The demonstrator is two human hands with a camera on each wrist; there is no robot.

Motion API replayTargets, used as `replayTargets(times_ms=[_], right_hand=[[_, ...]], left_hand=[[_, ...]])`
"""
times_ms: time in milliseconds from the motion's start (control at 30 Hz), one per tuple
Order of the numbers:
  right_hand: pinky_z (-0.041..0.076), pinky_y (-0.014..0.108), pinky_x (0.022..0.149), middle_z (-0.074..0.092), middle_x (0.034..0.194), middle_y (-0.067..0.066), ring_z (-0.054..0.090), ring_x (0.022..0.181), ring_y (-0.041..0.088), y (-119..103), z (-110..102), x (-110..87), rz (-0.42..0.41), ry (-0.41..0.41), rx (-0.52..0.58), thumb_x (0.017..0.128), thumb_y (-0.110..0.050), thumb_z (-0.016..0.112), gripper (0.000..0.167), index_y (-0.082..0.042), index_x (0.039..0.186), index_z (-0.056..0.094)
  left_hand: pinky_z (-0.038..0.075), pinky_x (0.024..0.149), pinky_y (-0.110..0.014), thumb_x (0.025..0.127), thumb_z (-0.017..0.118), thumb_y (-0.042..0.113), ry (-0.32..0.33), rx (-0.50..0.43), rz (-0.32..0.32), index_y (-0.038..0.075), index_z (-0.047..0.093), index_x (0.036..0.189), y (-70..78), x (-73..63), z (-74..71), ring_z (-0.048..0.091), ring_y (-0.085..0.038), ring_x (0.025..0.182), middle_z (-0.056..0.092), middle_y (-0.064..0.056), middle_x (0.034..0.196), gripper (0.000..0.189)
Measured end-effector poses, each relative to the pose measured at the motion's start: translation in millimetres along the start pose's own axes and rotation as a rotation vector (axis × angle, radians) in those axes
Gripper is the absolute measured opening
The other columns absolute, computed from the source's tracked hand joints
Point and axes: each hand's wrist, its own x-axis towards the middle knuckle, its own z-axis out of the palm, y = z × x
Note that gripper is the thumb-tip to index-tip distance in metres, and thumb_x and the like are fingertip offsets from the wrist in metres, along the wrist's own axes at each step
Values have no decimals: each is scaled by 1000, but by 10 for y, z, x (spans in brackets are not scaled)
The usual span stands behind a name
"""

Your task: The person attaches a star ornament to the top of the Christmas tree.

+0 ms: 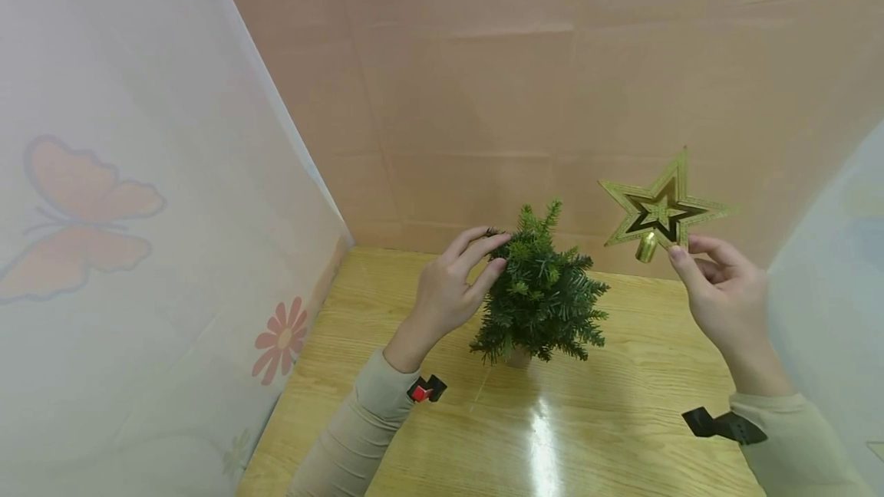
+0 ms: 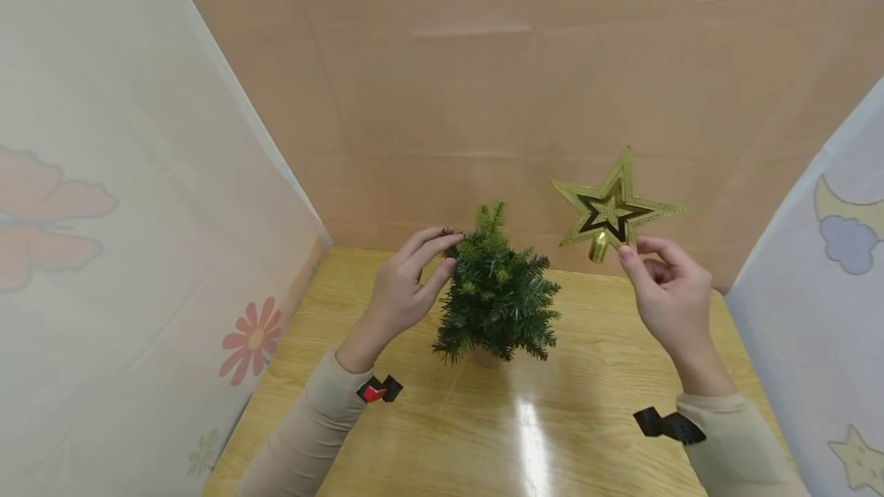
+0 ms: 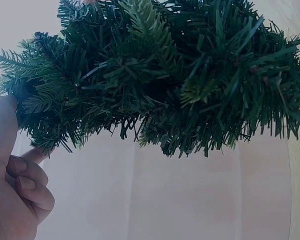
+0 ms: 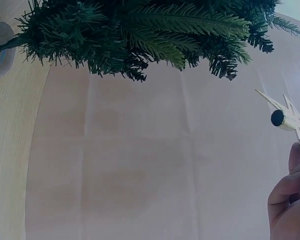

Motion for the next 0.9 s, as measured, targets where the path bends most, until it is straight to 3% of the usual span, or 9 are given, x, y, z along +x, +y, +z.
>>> replayTargets(times_ms=[467, 733, 900], right_hand=[[37, 16, 44, 72, 82, -16, 67, 65, -4, -98, 83, 68, -86, -8, 41, 95, 8, 68, 11, 10, 105, 71], [37, 14, 46, 74, 87, -10, 68, 67, -2, -92, 144, 125, -164, -19, 167, 93, 14, 66, 12, 19, 104, 67], [37, 14, 46, 74, 86, -9, 68, 67, -2, -124, 170, 147, -157, -12, 179, 93, 13, 68, 11, 17, 103, 69]], left_hand=[[27, 43, -19, 112, 43, 47, 9, -9, 13, 18, 68, 139, -5, -1, 1, 29, 0, 45, 63, -10, 139, 46], [27, 43, -20, 112, 43, 48, -6, -7, 0, 20, 67, 141, -6, -10, -1, 31, -1, 46, 62, -10, 140, 46], [27, 44, -20, 112, 41, 48, -13, -2, -5, 21, 66, 141, -9, -15, 1, 30, -1, 45, 61, -7, 142, 47]])
